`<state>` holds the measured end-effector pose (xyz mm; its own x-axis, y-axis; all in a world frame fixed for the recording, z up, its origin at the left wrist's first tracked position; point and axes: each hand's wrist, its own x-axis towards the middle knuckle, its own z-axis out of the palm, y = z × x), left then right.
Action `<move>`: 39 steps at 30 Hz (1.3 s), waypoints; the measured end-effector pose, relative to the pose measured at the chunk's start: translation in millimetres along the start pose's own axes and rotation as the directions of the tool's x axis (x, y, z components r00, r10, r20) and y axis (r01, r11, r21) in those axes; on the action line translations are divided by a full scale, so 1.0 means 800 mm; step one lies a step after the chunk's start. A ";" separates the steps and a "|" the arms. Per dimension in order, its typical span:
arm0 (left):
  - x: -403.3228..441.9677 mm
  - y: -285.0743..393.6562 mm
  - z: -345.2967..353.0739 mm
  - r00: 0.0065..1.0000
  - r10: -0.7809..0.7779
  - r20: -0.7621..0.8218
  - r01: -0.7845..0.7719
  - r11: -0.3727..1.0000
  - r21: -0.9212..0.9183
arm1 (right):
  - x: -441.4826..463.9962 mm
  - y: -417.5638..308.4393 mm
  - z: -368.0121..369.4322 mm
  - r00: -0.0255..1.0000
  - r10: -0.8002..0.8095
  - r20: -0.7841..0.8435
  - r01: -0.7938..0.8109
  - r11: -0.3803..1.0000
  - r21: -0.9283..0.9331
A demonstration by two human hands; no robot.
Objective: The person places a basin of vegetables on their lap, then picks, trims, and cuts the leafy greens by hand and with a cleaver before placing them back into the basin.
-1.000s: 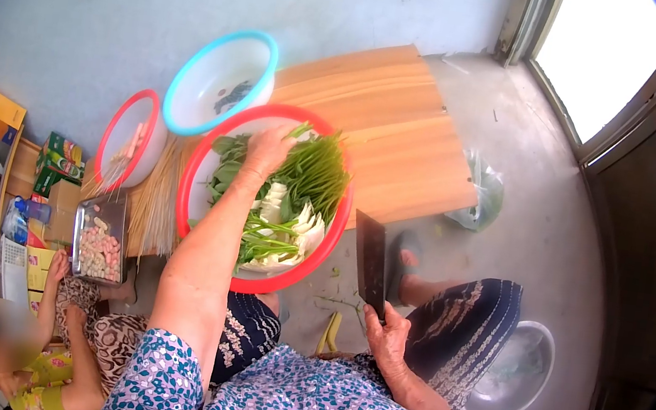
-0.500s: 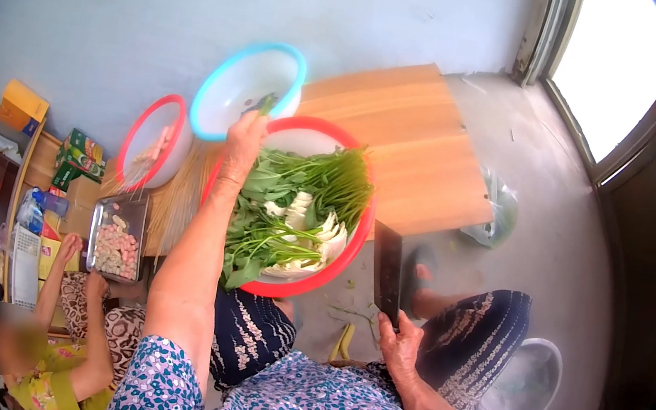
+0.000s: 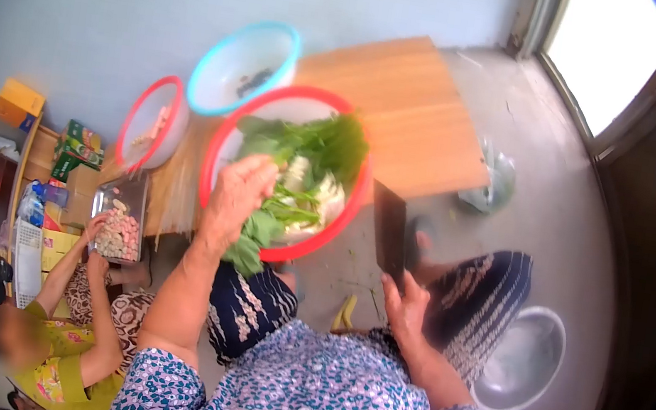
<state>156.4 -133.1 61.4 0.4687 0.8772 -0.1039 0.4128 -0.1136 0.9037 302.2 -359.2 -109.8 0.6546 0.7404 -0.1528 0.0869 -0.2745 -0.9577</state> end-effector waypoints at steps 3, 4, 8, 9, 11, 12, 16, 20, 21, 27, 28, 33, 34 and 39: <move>-0.049 -0.040 0.055 0.970 -0.170 0.174 0.204 0.957 -0.206 | -0.002 -0.013 -0.004 0.983 -0.176 -0.052 0.174 0.984 -0.038; -0.061 -0.056 0.071 0.964 -0.186 0.192 0.230 0.943 -0.241 | -0.003 -0.010 -0.003 0.989 -0.139 -0.054 0.136 0.989 -0.050; -0.085 -0.102 0.116 0.925 -0.318 0.207 0.362 0.902 -0.235 | -0.009 -0.006 -0.005 0.871 -0.490 -0.035 0.484 0.868 -0.109; -0.088 -0.106 0.121 0.918 -0.330 0.221 0.378 0.896 -0.234 | -0.011 -0.008 -0.006 0.856 -0.517 0.017 0.515 0.850 -0.113; -0.090 -0.110 0.128 0.911 -0.352 0.214 0.400 0.879 -0.258 | -0.011 -0.005 -0.008 0.848 -0.529 0.036 0.530 0.842 -0.104; -0.092 -0.111 0.131 0.906 -0.365 0.213 0.413 0.870 -0.268 | -0.010 -0.003 -0.007 0.854 -0.517 0.056 0.520 0.848 -0.105; -0.094 -0.112 0.136 0.884 -0.394 0.253 0.449 0.866 -0.219 | -0.010 0.000 -0.005 0.865 -0.496 0.078 0.502 0.861 -0.080; -0.097 -0.099 0.144 0.870 -0.422 0.256 0.484 0.829 -0.280 | -0.010 0.001 -0.003 0.865 -0.495 0.085 0.500 0.865 -0.051; -0.097 -0.098 0.144 0.858 -0.443 0.258 0.508 0.805 -0.307 | -0.010 -0.001 -0.002 0.861 -0.500 0.088 0.506 0.860 -0.063; -0.099 -0.110 0.144 0.860 -0.424 0.283 0.507 0.771 -0.385 | -0.012 0.000 -0.004 0.855 -0.508 0.102 0.518 0.846 -0.125; -0.099 -0.108 0.144 0.860 -0.424 0.284 0.507 0.771 -0.385 | -0.011 -0.002 -0.005 0.850 -0.518 0.096 0.527 0.840 -0.132; -0.099 -0.106 0.148 0.865 -0.425 0.267 0.501 0.757 -0.420 | -0.010 0.003 -0.003 0.855 -0.507 0.107 0.517 0.847 -0.121; -0.099 -0.107 0.147 0.865 -0.425 0.268 0.502 0.757 -0.419 | -0.010 0.004 -0.003 0.860 -0.496 0.115 0.508 0.853 -0.118; -0.097 -0.120 0.148 0.855 -0.409 0.319 0.514 0.753 -0.412 | -0.011 0.006 -0.001 0.881 -0.460 0.110 0.471 0.874 -0.117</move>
<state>172.6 -245.2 -66.6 0.4810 0.6476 -0.5910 0.2298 0.5574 0.7978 297.9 -367.5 -112.8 0.4541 0.8462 0.2789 0.4723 0.0369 -0.8807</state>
